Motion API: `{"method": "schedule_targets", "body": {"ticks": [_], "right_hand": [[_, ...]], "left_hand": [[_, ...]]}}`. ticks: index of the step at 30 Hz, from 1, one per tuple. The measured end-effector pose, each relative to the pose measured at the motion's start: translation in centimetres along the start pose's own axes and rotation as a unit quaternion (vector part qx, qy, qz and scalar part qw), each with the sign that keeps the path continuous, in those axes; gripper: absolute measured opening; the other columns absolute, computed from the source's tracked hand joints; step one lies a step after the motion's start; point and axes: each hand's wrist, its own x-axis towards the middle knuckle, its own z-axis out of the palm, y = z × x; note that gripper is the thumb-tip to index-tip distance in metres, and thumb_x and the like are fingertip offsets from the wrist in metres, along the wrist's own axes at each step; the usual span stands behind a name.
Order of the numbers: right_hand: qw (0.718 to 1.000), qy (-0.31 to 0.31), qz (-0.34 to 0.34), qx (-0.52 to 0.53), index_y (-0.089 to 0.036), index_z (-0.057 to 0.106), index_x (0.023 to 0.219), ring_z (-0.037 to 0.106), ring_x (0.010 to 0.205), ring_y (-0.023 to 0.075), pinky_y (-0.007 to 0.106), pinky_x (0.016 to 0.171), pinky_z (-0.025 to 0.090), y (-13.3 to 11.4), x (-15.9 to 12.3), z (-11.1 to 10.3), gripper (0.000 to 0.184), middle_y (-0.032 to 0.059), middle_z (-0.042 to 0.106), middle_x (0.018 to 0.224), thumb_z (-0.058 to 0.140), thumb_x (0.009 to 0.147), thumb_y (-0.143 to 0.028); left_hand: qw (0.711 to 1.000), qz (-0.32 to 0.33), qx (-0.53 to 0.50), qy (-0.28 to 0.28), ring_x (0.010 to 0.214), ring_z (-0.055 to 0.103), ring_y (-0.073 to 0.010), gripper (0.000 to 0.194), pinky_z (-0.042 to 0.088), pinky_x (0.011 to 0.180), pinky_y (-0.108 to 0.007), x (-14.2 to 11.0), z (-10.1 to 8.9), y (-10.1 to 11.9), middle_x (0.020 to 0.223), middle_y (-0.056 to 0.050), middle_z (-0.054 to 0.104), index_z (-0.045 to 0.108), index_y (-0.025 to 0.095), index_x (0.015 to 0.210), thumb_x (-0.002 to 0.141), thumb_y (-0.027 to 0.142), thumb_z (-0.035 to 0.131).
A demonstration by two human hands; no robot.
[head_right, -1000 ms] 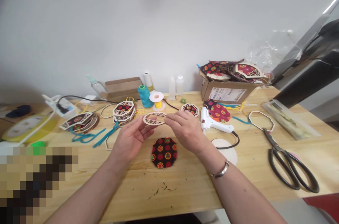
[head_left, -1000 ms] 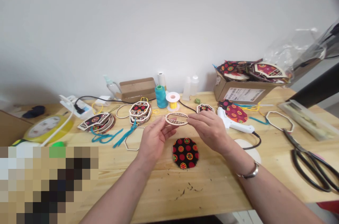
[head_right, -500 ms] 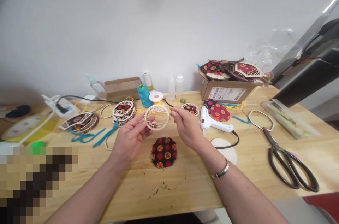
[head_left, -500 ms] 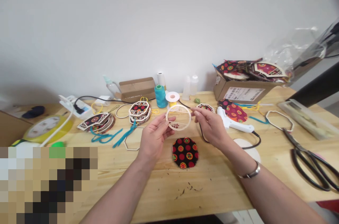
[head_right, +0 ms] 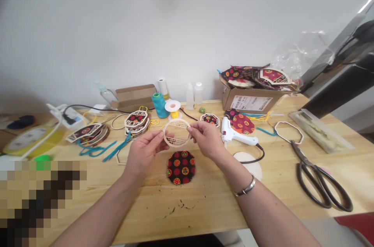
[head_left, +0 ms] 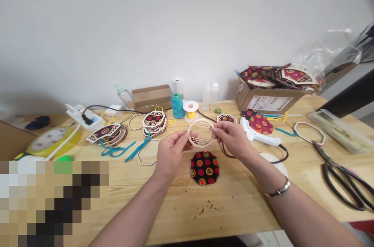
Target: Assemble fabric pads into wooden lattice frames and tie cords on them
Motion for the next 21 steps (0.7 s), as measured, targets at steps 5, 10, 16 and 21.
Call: {"method": "schedule_targets", "body": {"ticks": [5,10,16,21], "right_hand": [[1.0,0.005,-0.002,-0.007,-0.018,0.059,0.069,0.049,0.048,0.0106,0.023,0.049,0.039,0.0,0.0,0.0,0.023,-0.001,0.057,0.056,0.057,0.078,-0.04],[1.0,0.005,-0.007,-0.003,-0.019,0.061,0.071,0.05,0.048,0.0107,0.023,0.049,0.04,0.2,0.1,-0.1,0.021,-0.0009,0.058,0.057,0.057,0.078,-0.038],[1.0,-0.009,-0.002,0.005,-0.018,0.06,0.068,0.049,0.047,0.0101,0.023,0.048,0.039,0.1,0.1,-0.1,0.024,-0.0011,0.057,0.055,0.058,0.077,-0.041],[0.999,-0.016,0.034,0.038,-0.018,0.059,0.067,0.046,0.045,0.0091,0.022,0.045,0.037,-0.3,0.0,0.0,0.027,-0.0018,0.055,0.052,0.061,0.073,-0.044]], "left_hand": [[0.995,0.047,0.091,0.018,0.065,0.061,-0.0156,0.026,0.049,0.063,-0.027,-0.3,0.0,0.1,0.08,-0.007,0.073,0.073,0.015,0.084,0.077,0.039,0.063],[0.915,0.22,0.334,0.048,0.065,0.061,-0.0168,0.021,0.041,0.065,-0.026,-0.7,-0.7,-0.5,0.073,-0.004,0.071,0.07,0.022,0.082,0.085,0.03,0.051],[0.792,0.315,0.513,0.101,0.054,0.052,-0.0175,0.02,0.028,0.057,-0.028,-0.3,-1.2,-0.9,0.061,-0.005,0.064,0.067,0.022,0.075,0.083,0.026,0.05],[0.764,0.349,0.533,0.102,0.054,0.049,-0.0178,0.021,0.026,0.056,-0.028,-0.3,-1.1,-0.8,0.058,-0.005,0.058,0.064,0.021,0.071,0.084,0.026,0.049]]}}
